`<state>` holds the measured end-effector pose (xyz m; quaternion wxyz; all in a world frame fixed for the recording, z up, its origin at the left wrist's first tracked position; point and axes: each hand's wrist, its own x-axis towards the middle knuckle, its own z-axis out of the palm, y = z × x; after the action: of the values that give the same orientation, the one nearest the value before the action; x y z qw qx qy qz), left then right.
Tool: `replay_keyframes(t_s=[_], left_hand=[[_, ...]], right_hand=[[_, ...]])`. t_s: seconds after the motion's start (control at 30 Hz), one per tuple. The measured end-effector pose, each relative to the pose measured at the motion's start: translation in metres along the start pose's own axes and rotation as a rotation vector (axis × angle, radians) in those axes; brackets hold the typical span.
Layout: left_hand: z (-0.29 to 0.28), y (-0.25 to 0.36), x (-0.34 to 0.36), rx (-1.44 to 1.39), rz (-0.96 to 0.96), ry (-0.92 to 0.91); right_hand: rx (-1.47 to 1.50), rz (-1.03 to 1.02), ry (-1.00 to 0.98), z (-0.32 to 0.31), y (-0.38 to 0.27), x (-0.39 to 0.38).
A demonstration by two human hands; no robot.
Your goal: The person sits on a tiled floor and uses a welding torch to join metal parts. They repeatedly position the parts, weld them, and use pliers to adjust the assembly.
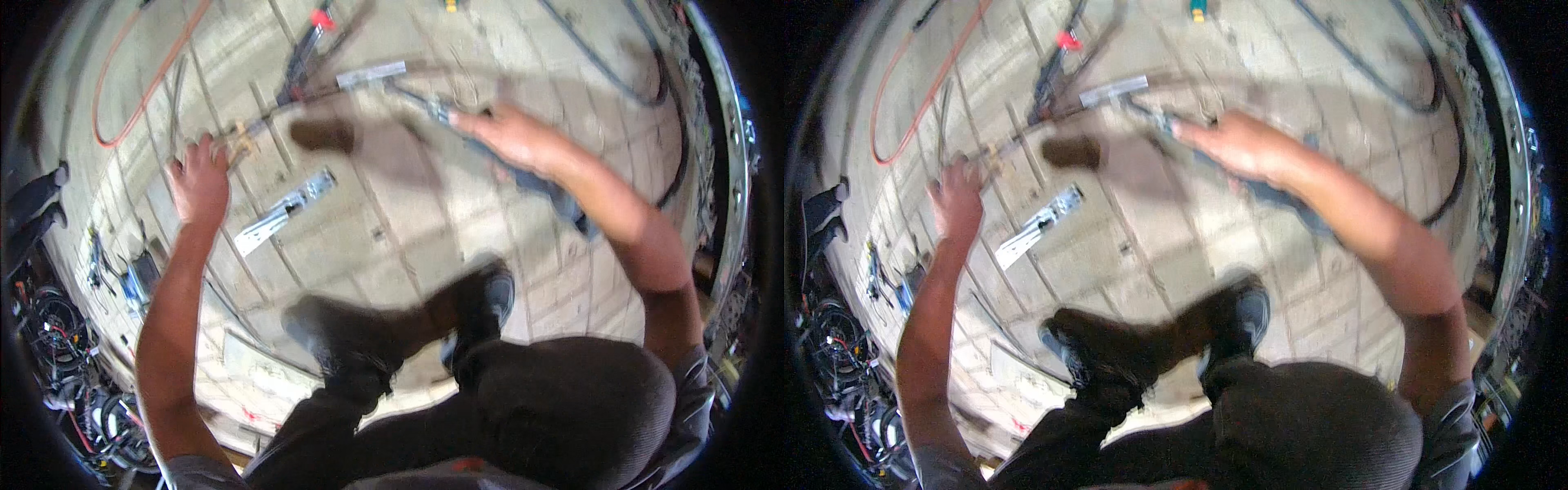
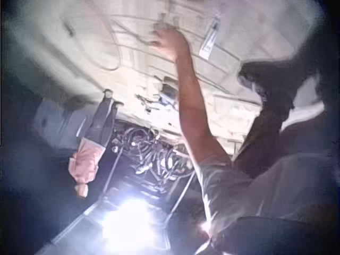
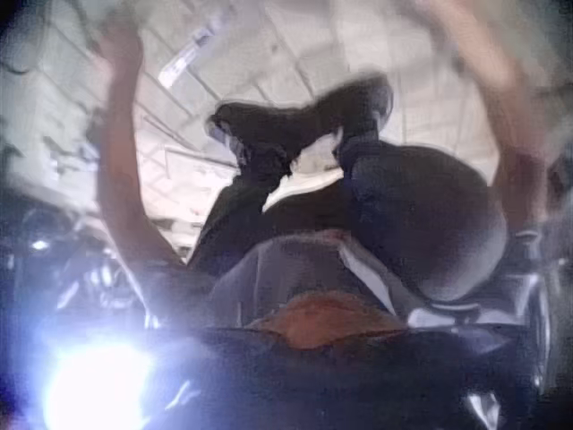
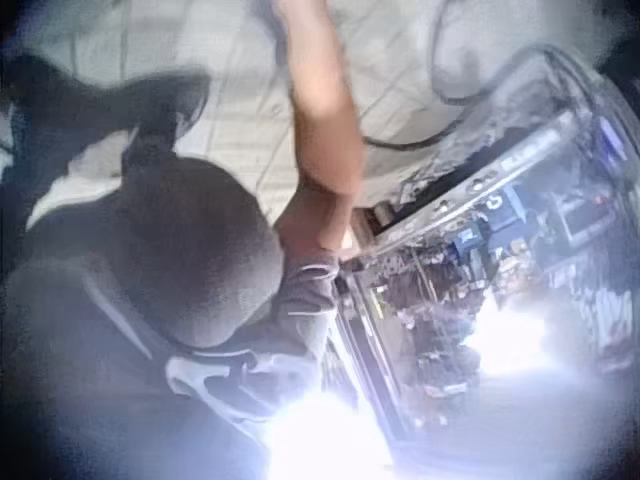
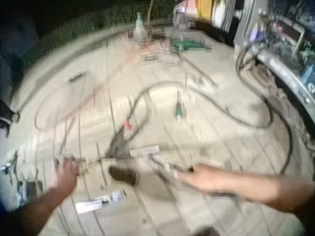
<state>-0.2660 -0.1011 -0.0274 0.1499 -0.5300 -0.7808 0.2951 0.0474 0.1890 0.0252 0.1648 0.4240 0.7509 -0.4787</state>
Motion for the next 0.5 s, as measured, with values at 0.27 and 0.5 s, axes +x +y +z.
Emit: replay_keyframes(t_s=[0.27,0.5], left_hand=[[-0.009,0.001,0.002,-0.146,-0.016,-0.015],[-0.007,0.001,0.002,-0.122,0.006,0.027]], right_hand=[[-0.11,0.03,-0.166,-0.019,-0.021,0.001],[0.165,0.1,-0.146,-0.011,-0.011,0.004]])
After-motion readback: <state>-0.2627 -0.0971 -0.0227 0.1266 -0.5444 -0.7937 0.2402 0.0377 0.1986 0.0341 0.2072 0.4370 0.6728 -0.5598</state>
